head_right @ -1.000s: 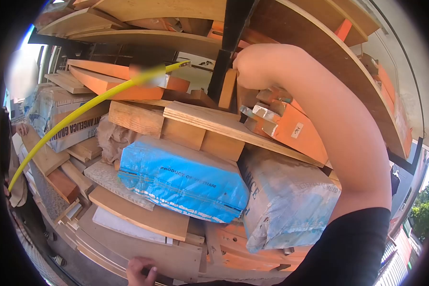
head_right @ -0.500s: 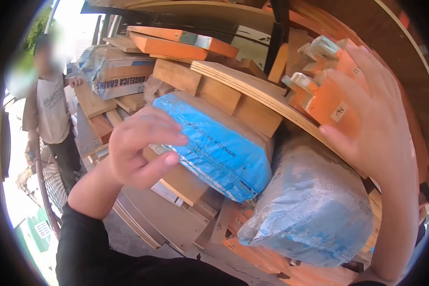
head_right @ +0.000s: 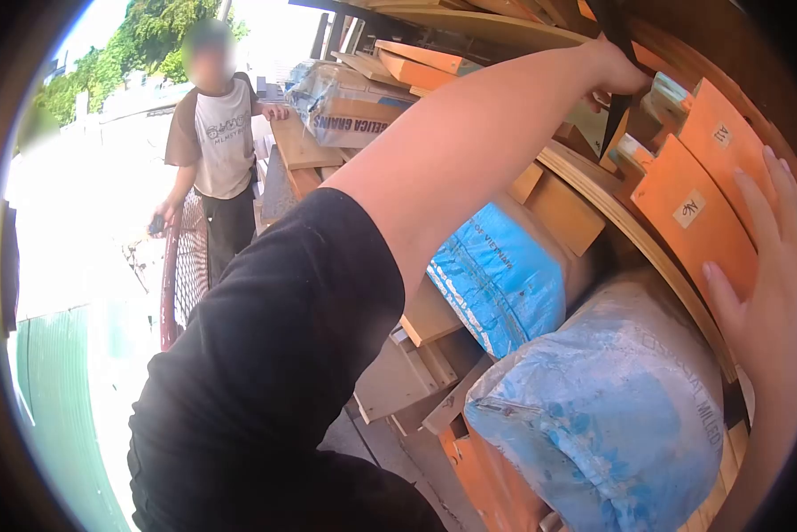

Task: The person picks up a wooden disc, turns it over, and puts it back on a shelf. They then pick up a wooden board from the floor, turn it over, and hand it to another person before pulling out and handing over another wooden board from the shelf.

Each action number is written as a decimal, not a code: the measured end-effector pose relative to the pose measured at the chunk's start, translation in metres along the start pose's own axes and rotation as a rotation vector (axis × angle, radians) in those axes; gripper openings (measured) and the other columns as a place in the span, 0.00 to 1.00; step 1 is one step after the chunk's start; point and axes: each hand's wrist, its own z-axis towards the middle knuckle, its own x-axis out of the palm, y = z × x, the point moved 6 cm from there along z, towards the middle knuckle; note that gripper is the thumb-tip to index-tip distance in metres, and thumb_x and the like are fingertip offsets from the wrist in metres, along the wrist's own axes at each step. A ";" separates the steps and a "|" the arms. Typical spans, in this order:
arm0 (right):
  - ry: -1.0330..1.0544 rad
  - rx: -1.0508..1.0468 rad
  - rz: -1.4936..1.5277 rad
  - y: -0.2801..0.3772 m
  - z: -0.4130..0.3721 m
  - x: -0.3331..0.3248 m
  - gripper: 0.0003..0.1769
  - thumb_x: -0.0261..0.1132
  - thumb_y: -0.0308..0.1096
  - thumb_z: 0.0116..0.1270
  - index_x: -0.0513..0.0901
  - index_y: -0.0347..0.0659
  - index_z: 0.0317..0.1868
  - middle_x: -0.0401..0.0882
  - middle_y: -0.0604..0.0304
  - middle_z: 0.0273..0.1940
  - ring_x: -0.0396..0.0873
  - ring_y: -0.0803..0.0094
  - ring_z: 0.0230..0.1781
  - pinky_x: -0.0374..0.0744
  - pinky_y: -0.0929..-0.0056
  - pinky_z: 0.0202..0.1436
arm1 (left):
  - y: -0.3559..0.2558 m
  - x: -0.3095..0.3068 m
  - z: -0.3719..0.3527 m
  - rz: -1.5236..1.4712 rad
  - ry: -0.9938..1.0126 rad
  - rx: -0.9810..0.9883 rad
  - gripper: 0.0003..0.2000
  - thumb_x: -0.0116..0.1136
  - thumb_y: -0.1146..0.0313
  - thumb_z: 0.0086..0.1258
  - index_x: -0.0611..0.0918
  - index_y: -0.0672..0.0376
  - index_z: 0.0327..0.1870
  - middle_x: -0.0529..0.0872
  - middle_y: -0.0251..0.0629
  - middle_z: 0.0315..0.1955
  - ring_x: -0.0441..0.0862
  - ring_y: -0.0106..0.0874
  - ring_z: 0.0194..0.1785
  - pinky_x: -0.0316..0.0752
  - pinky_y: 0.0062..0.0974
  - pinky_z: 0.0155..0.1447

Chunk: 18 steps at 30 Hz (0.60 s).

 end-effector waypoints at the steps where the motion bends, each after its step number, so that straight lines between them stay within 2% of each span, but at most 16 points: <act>1: 0.000 0.014 0.003 0.002 0.002 0.001 0.47 0.72 0.28 0.58 0.66 0.45 0.80 0.55 0.50 0.84 0.54 0.50 0.85 0.58 0.52 0.85 | 0.001 0.008 0.004 -0.003 0.037 -0.027 0.32 0.62 0.42 0.71 0.83 0.61 0.66 0.86 0.47 0.60 0.90 0.41 0.54 0.92 0.39 0.48; 2: 0.001 0.028 0.006 0.005 0.003 0.002 0.47 0.72 0.28 0.58 0.67 0.45 0.80 0.56 0.50 0.84 0.56 0.50 0.84 0.59 0.51 0.85 | 0.008 0.021 0.015 -0.048 0.127 -0.117 0.36 0.64 0.41 0.68 0.78 0.58 0.71 0.79 0.50 0.68 0.88 0.46 0.58 0.91 0.42 0.51; 6: -0.012 0.059 -0.013 0.011 0.006 0.003 0.46 0.74 0.31 0.56 0.69 0.45 0.78 0.58 0.51 0.83 0.59 0.50 0.82 0.61 0.52 0.82 | 0.016 0.033 0.020 -0.180 0.214 -0.106 0.35 0.63 0.43 0.68 0.76 0.50 0.74 0.72 0.51 0.74 0.87 0.47 0.60 0.88 0.47 0.59; 9: -0.067 0.069 -0.031 0.013 0.004 0.006 0.46 0.75 0.31 0.55 0.71 0.45 0.76 0.61 0.51 0.82 0.61 0.51 0.82 0.62 0.53 0.82 | 0.019 0.041 0.042 -0.147 0.273 -0.115 0.30 0.62 0.47 0.72 0.78 0.48 0.73 0.76 0.51 0.70 0.88 0.47 0.59 0.87 0.47 0.60; 10: -0.093 0.066 -0.021 0.017 0.007 0.005 0.44 0.75 0.31 0.54 0.73 0.45 0.74 0.62 0.52 0.81 0.62 0.51 0.81 0.63 0.53 0.82 | 0.022 0.044 0.050 -0.105 0.291 -0.123 0.26 0.61 0.51 0.74 0.81 0.55 0.68 0.85 0.48 0.60 0.90 0.39 0.53 0.86 0.39 0.58; 14: -0.188 0.006 0.076 0.037 0.027 0.000 0.37 0.77 0.31 0.51 0.81 0.44 0.66 0.69 0.52 0.77 0.65 0.50 0.79 0.64 0.51 0.82 | 0.020 0.051 0.057 -0.046 0.290 -0.109 0.26 0.61 0.50 0.73 0.82 0.56 0.66 0.85 0.50 0.58 0.90 0.40 0.53 0.86 0.39 0.58; 18: -0.200 -0.213 0.135 0.048 0.060 0.011 0.35 0.76 0.32 0.53 0.82 0.44 0.65 0.69 0.51 0.77 0.63 0.52 0.81 0.60 0.50 0.85 | 0.018 0.056 0.062 -0.008 0.270 -0.078 0.27 0.61 0.48 0.72 0.83 0.58 0.64 0.86 0.51 0.57 0.90 0.40 0.53 0.86 0.39 0.58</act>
